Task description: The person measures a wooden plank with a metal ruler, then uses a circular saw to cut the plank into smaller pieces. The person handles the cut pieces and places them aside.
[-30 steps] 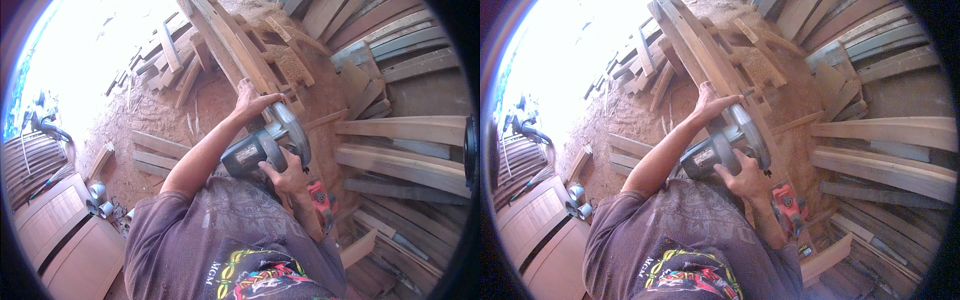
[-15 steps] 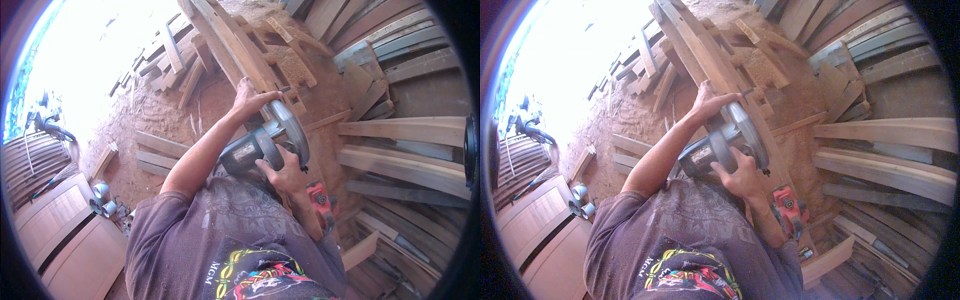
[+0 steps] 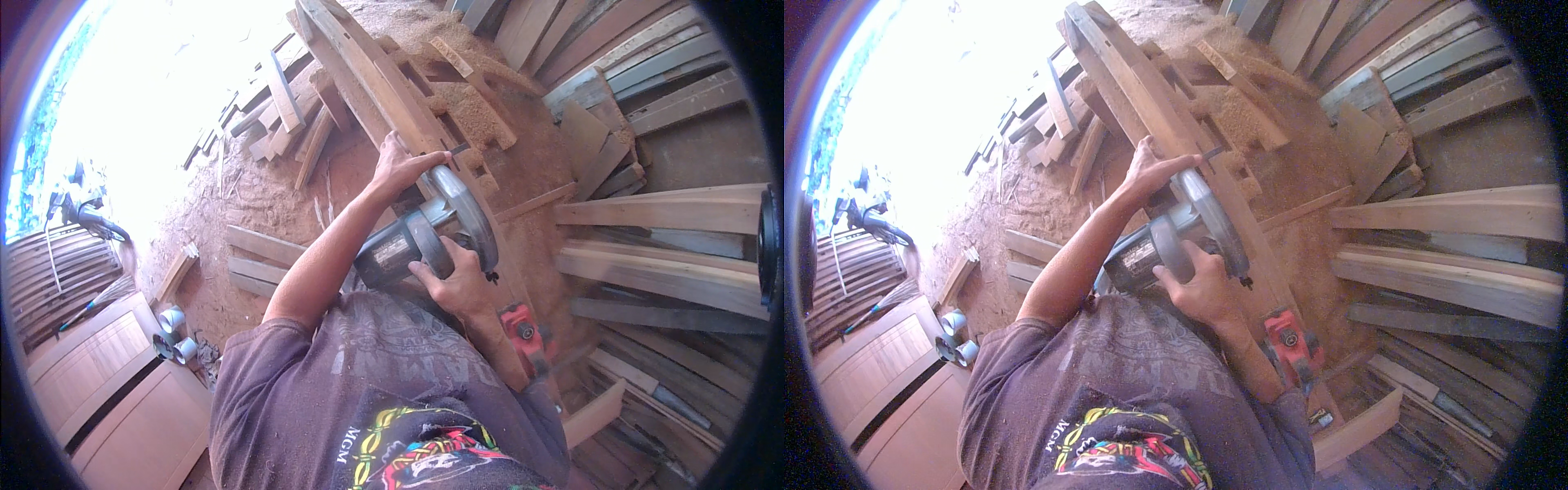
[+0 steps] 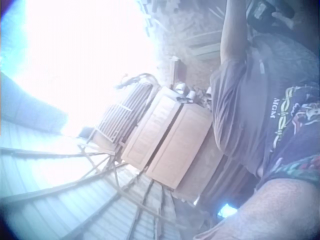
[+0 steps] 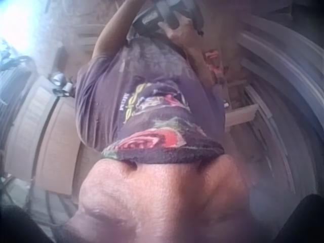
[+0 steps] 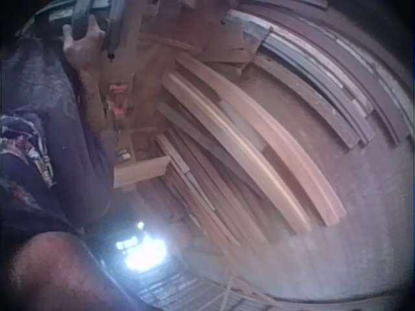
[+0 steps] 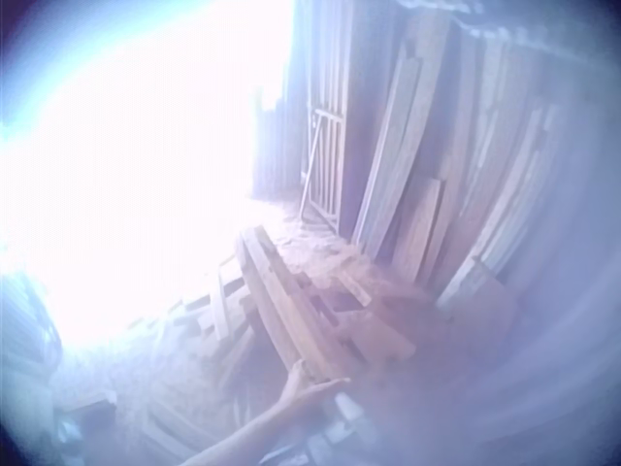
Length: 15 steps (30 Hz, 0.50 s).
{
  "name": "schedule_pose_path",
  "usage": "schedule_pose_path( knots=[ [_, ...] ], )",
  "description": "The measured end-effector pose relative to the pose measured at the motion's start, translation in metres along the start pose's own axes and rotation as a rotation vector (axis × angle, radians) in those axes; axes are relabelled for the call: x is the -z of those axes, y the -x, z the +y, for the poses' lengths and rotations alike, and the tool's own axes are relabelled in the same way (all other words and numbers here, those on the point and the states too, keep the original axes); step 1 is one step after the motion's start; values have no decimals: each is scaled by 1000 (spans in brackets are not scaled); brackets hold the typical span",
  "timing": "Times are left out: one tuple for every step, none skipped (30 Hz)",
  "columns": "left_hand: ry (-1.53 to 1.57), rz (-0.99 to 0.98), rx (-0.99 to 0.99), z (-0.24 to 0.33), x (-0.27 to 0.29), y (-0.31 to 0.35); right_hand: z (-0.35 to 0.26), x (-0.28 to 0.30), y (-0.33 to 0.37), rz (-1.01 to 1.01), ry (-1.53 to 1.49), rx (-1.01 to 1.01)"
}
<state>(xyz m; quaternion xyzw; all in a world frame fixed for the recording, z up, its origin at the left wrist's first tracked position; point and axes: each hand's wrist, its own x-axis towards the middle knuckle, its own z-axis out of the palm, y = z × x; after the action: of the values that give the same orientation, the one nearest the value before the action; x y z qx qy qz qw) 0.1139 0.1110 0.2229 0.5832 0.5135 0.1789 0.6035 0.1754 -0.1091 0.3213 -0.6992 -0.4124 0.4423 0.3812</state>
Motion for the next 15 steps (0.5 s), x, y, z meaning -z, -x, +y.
schedule_pose_path(
  knots=[
    [-15,13,-12,0,1,-1,-2,0,-1,-3,3,2],
    [-31,26,-23,0,1,-2,-4,1,-2,-6,6,3],
    [-3,-3,-46,4,2,0,-4,1,-2,-8,11,3],
    [25,-32,-69,8,4,3,-4,2,-2,-8,16,2],
    [54,-62,-91,11,5,5,-3,2,-2,-9,21,2],
    [41,-29,-93,7,5,2,-2,1,-3,-13,20,10],
    [32,1,-92,0,3,-1,-3,1,-4,-14,5,8],
    [22,31,-90,-7,3,-5,-4,0,-5,-15,-10,6],
    [-2,-16,-50,1,5,-4,-3,0,-5,-10,-30,2],
    [-19,-63,-7,16,9,2,-3,0,-5,-6,-26,6],
    [-28,-84,17,21,10,4,-3,0,-6,-1,-22,11],
    [-39,-102,42,25,12,6,-2,-1,-5,1,-21,17],
    [-42,-95,48,24,12,7,-3,-1,-5,2,-19,23],
    [-37,-76,44,25,12,8,-3,-1,-5,4,-18,29],
    [-34,-57,36,26,10,10,-4,-2,-5,8,-20,35]
  ],
)
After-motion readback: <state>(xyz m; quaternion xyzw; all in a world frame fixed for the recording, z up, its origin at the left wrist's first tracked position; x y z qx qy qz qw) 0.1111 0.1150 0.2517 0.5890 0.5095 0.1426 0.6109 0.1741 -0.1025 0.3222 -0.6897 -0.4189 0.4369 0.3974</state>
